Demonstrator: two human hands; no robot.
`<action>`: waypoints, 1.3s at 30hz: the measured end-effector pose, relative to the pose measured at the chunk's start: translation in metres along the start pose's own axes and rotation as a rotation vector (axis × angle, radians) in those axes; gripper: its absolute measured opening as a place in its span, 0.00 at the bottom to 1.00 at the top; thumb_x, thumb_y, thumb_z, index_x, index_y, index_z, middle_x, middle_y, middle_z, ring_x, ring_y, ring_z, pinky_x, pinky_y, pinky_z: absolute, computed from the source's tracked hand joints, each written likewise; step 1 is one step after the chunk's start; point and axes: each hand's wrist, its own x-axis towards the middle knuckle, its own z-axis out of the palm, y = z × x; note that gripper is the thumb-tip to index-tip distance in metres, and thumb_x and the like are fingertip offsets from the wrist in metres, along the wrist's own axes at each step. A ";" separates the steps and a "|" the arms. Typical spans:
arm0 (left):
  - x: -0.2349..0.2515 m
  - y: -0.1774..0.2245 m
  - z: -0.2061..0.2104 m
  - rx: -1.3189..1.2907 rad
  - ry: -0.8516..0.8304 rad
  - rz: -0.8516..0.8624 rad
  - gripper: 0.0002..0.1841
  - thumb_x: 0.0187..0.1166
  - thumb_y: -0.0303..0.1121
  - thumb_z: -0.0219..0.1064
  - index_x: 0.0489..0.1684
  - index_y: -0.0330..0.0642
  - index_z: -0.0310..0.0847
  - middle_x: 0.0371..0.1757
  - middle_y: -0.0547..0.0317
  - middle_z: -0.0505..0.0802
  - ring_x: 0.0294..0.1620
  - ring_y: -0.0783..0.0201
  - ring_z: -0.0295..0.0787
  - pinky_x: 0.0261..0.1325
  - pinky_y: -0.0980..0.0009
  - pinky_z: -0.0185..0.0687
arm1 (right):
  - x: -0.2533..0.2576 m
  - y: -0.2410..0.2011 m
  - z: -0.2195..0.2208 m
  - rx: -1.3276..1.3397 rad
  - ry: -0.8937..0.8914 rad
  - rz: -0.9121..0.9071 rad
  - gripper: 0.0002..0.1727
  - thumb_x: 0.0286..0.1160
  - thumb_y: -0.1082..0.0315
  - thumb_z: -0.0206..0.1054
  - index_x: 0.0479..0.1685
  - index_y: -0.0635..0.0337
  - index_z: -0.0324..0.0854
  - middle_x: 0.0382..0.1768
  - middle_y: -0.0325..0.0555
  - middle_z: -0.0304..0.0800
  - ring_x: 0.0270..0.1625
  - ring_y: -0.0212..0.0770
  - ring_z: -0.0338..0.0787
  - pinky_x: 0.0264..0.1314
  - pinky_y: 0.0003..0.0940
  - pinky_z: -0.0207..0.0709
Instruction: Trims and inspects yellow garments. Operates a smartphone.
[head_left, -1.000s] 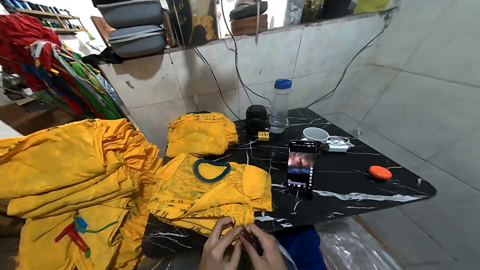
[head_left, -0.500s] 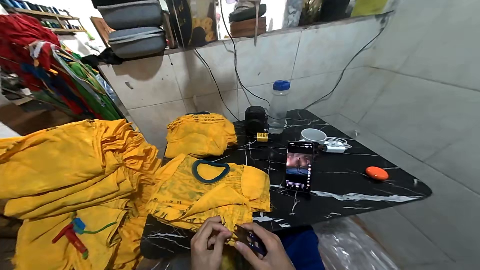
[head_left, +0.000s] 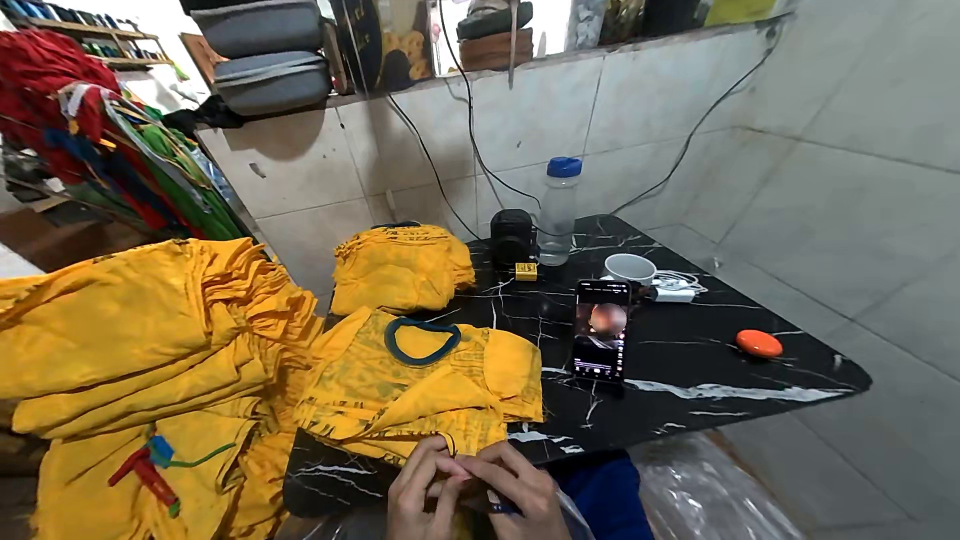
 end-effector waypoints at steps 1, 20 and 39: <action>0.000 0.000 0.000 0.004 -0.003 0.004 0.04 0.77 0.28 0.71 0.35 0.36 0.87 0.55 0.50 0.89 0.54 0.74 0.89 0.51 0.82 0.90 | 0.000 0.001 0.000 -0.012 -0.009 -0.013 0.21 0.73 0.76 0.67 0.61 0.44 0.92 0.48 0.45 0.90 0.38 0.30 0.88 0.35 0.22 0.83; -0.002 -0.009 0.009 0.070 0.090 0.096 0.04 0.67 0.26 0.79 0.35 0.44 0.97 0.53 0.52 0.91 0.53 0.73 0.91 0.60 0.79 0.89 | 0.001 -0.010 -0.006 0.038 0.016 0.044 0.05 0.73 0.76 0.69 0.42 0.60 0.87 0.50 0.47 0.87 0.48 0.30 0.89 0.45 0.20 0.86; -0.002 -0.016 0.007 -0.298 0.114 -0.051 0.05 0.76 0.33 0.75 0.37 0.43 0.87 0.59 0.58 0.87 0.56 0.73 0.87 0.55 0.78 0.89 | 0.006 -0.006 -0.012 0.008 -0.187 0.256 0.21 0.78 0.52 0.74 0.51 0.63 0.86 0.29 0.45 0.89 0.27 0.35 0.84 0.31 0.33 0.81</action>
